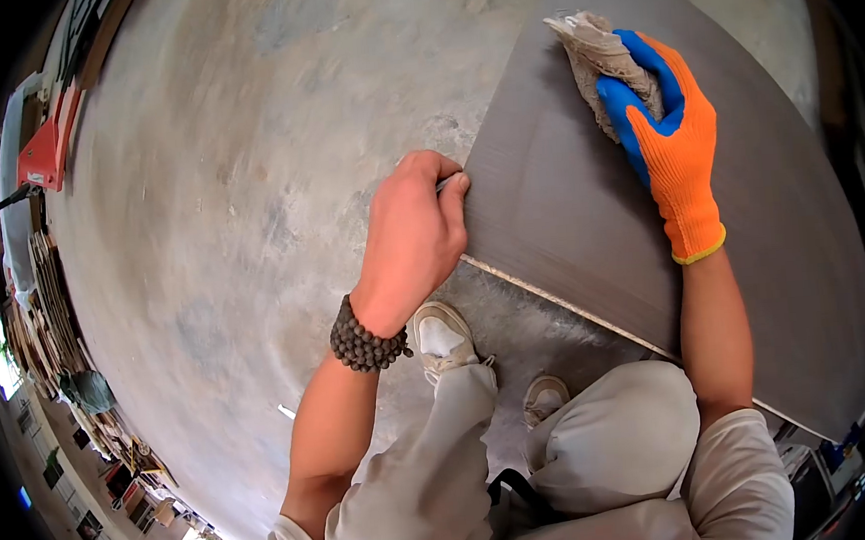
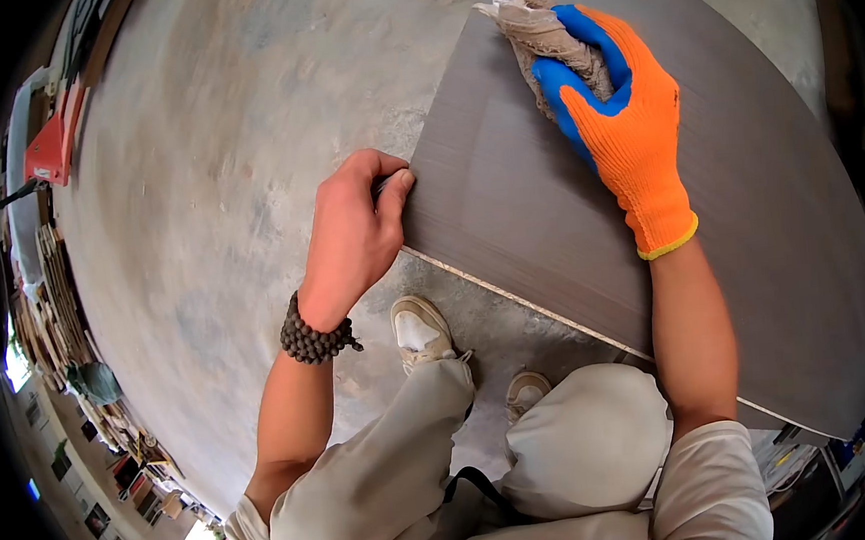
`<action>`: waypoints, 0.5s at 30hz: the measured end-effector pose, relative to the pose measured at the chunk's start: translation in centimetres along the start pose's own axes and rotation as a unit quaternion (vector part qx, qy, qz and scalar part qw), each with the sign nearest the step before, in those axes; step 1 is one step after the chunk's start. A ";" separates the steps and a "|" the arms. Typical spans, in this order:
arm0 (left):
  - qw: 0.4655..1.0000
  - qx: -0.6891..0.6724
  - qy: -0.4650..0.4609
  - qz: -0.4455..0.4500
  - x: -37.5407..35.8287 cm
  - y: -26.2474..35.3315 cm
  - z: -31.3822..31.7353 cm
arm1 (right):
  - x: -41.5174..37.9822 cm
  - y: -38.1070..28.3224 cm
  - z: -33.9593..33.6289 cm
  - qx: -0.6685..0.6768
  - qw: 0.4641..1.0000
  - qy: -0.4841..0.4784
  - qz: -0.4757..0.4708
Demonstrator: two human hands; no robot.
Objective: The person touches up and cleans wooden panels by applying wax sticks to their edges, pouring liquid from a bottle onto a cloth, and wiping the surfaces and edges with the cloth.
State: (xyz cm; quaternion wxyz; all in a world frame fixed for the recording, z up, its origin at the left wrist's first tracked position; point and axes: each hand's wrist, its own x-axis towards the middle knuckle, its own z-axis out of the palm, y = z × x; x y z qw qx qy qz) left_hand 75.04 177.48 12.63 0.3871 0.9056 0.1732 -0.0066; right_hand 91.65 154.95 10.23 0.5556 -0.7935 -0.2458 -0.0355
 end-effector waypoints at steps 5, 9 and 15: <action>0.999 -0.016 -0.029 0.005 1.7 -0.6 -0.1 | -0.3 0.0 0.1 -0.016 1.000 -0.009 0.017; 0.971 -0.196 -0.117 -0.069 1.6 -2.7 -2.0 | 0.1 0.8 -0.1 -0.002 1.000 0.003 0.002; 0.935 -0.277 -0.152 -0.160 3.9 -3.1 -0.7 | -0.2 0.2 -0.2 0.004 1.000 -0.024 0.012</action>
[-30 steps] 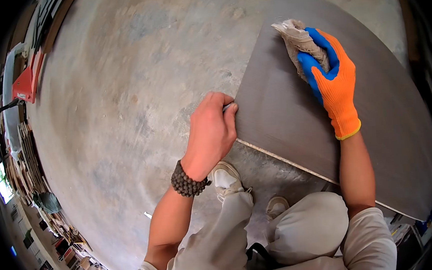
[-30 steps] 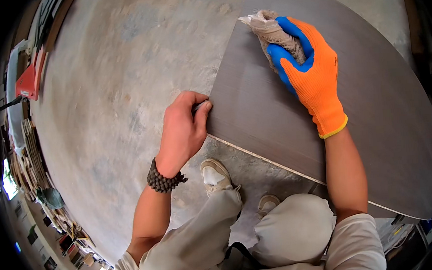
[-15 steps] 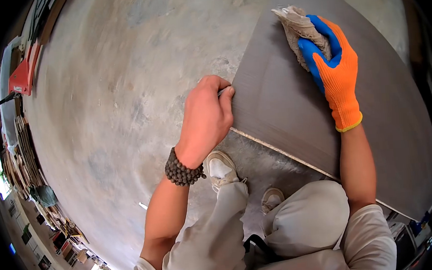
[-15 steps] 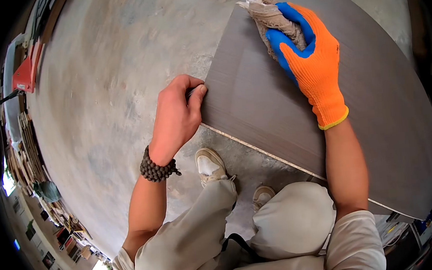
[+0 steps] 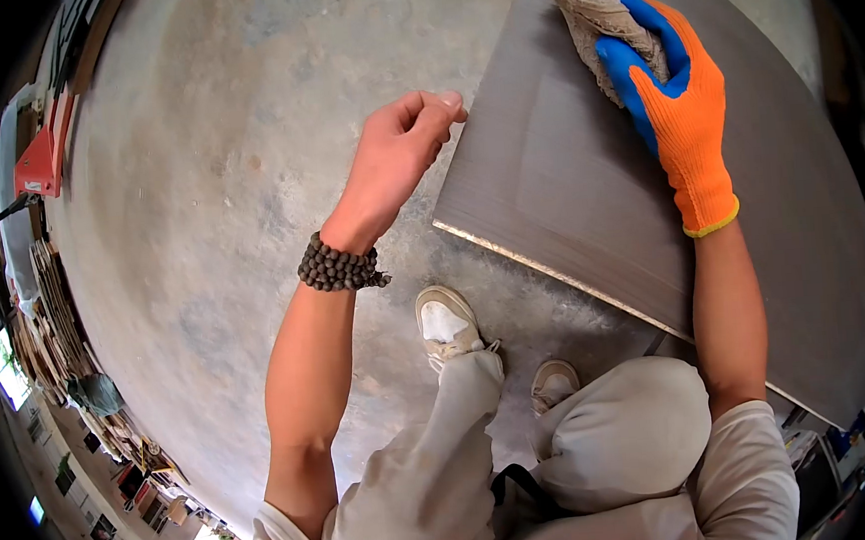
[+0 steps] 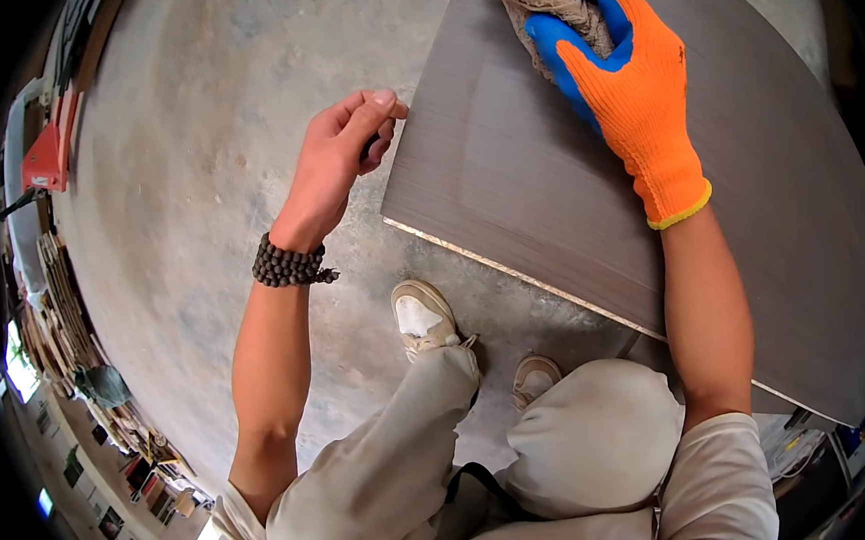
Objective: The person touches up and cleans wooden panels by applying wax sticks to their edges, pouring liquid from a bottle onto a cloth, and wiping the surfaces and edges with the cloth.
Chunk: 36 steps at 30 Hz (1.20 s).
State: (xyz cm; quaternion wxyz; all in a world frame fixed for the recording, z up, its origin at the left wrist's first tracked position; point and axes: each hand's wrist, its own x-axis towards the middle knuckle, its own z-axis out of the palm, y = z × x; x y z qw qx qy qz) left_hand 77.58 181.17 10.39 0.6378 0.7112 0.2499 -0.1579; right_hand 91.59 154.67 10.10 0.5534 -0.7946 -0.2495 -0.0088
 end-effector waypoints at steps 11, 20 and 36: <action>0.985 -0.159 -0.056 -0.020 -2.3 -2.5 -0.2 | 1.0 -1.3 -1.0 -0.007 0.999 0.006 -0.036; 0.970 -0.206 -0.127 0.020 -4.2 -2.6 -1.5 | 1.2 -5.9 0.0 0.004 0.999 0.018 0.045; 0.996 -0.087 0.014 -0.011 -0.7 -1.7 0.1 | 0.5 -5.8 0.2 0.007 0.999 0.025 0.025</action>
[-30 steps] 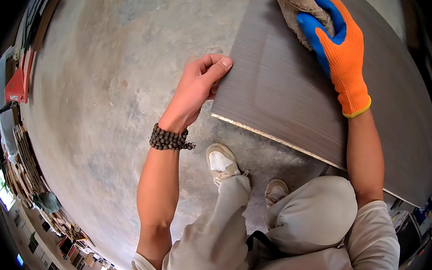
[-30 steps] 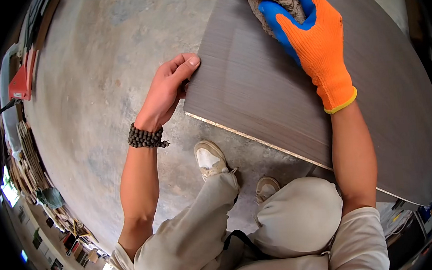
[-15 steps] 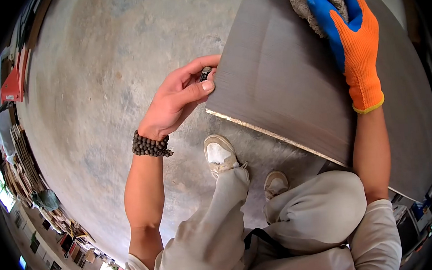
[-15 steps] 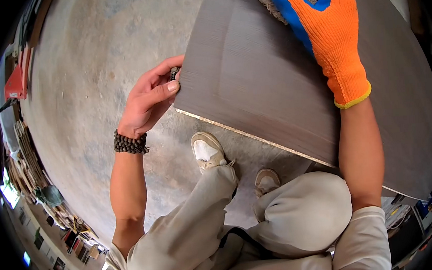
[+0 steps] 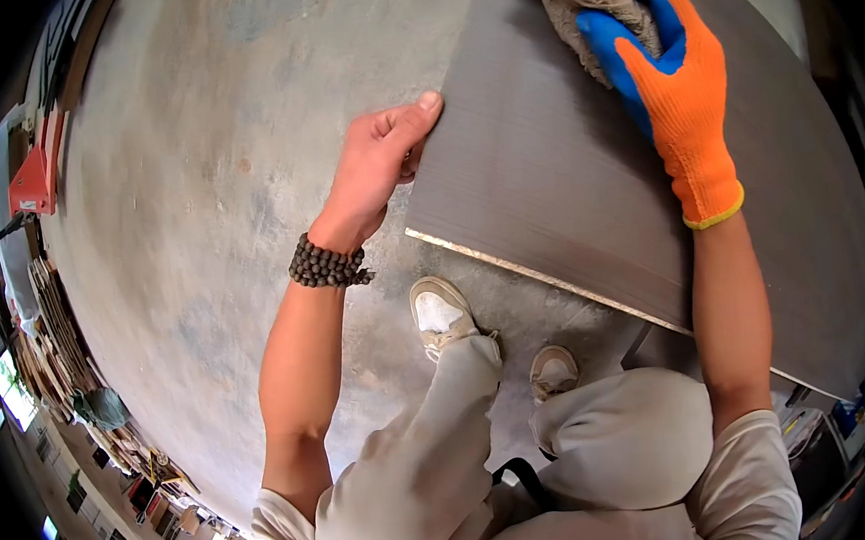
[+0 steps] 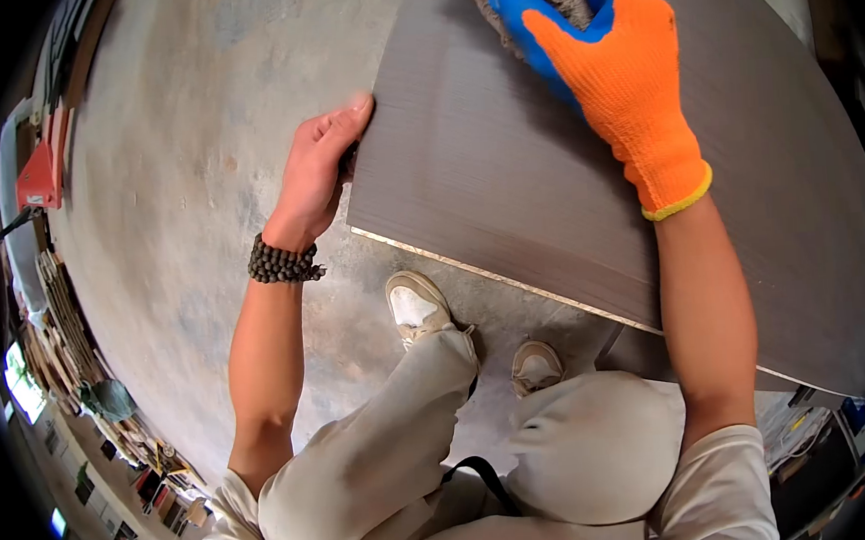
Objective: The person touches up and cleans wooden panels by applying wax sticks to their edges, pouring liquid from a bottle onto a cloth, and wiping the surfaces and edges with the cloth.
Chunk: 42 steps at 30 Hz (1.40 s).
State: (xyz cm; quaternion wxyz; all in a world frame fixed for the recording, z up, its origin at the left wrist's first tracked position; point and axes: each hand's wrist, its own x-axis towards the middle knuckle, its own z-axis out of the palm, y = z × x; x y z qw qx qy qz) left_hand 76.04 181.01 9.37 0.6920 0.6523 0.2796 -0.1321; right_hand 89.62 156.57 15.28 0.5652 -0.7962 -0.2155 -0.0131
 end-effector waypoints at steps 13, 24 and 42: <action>0.996 0.063 -0.022 -0.062 -28.1 15.9 5.4 | -19.1 -24.2 -15.6 0.325 0.804 0.119 0.484; 0.735 0.371 -0.539 0.179 -54.4 35.3 38.2 | -37.3 -58.2 -39.3 0.579 0.559 0.483 0.345; 0.593 0.441 -0.673 -0.028 -89.6 24.1 84.2 | -80.8 -69.1 -65.7 0.483 0.360 0.796 0.061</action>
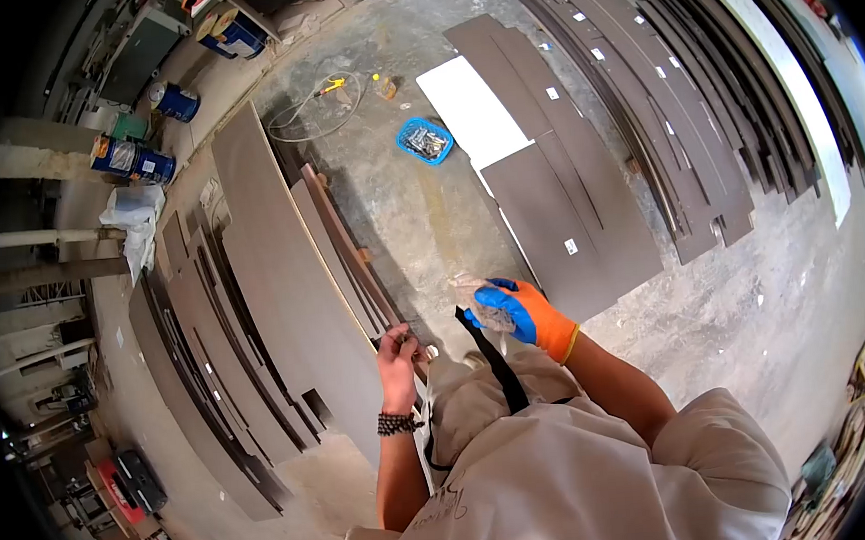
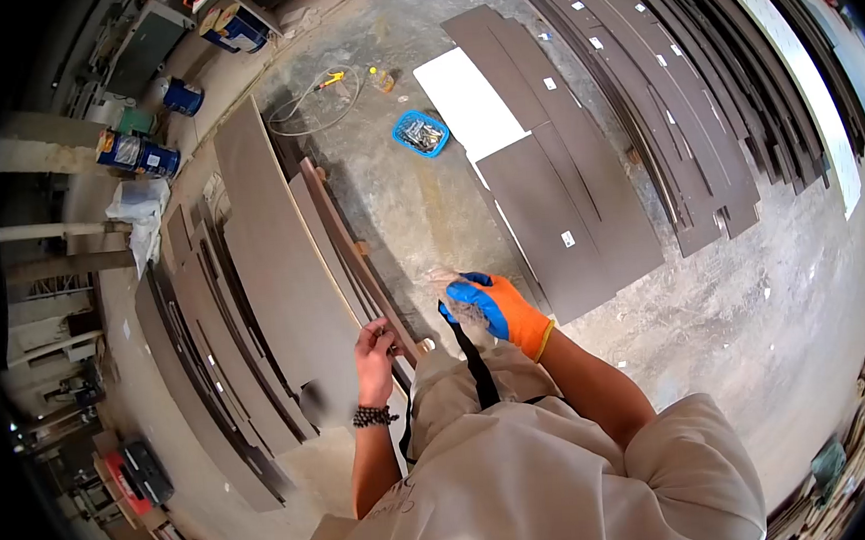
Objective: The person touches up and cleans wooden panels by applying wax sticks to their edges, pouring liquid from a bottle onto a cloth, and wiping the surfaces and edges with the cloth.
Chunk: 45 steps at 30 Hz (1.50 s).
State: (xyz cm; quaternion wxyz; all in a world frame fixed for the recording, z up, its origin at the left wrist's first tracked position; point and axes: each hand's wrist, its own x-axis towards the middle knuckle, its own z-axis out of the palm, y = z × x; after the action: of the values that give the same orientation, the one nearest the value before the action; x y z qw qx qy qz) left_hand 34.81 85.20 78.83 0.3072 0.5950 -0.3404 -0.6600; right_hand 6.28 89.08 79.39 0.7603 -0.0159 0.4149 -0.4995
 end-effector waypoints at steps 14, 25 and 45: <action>0.840 0.465 -0.149 0.237 46.5 13.7 12.1 | 7.0 -3.9 -14.4 0.236 0.897 0.328 -0.178; 0.750 0.565 -0.284 0.192 90.9 -5.4 17.2 | 43.7 0.3 -28.9 0.245 0.813 0.495 -0.183; 0.344 0.311 -0.725 0.509 87.2 -10.4 30.5 | 70.4 5.1 -54.9 -0.261 0.483 0.724 -0.419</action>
State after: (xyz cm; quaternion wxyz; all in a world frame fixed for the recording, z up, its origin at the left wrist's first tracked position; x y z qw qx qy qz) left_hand -4.54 23.11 21.96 0.0093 -0.3517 -0.8480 -0.3963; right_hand -14.39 58.66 -2.13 -0.1467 -0.0185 0.8741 -0.4626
